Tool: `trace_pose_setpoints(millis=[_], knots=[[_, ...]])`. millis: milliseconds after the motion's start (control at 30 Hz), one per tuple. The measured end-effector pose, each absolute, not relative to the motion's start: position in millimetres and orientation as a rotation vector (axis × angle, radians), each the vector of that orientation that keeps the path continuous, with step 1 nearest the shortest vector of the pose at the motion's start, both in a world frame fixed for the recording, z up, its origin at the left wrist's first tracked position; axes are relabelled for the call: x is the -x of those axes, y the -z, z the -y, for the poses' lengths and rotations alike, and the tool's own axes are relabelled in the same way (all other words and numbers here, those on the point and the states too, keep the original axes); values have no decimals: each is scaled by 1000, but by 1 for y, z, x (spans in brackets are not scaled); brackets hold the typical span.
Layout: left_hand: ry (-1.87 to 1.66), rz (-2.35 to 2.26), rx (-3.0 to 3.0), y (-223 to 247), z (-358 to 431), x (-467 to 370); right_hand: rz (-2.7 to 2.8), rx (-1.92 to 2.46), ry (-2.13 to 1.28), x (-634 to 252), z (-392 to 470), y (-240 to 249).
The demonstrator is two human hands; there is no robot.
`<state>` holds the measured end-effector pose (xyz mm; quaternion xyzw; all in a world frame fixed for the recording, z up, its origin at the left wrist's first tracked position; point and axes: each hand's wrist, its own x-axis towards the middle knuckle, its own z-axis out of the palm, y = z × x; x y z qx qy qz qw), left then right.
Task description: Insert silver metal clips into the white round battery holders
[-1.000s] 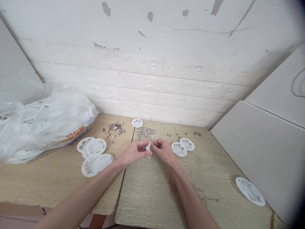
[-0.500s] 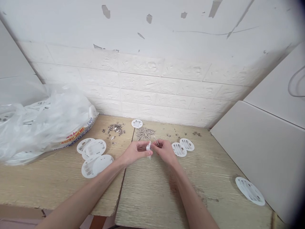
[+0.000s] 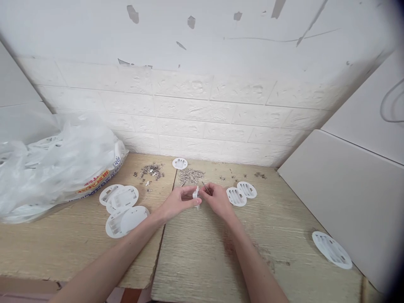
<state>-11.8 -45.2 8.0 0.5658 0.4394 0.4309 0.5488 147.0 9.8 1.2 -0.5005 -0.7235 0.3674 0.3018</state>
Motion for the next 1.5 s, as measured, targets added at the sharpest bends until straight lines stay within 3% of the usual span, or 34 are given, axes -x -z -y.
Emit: trace_pose_setpoints(millis=[733, 1133, 1500], knots=[[-940, -1077, -1398, -13, 48, 13, 1881, 1306, -1130, -147, -7, -3], [-950, -1077, -1462, -15, 46, 14, 2032, 1319, -934, -146, -6, -6], [-997, -1067, -1371, -16, 46, 12, 1983, 1285, -1003, -149, -8, -3]])
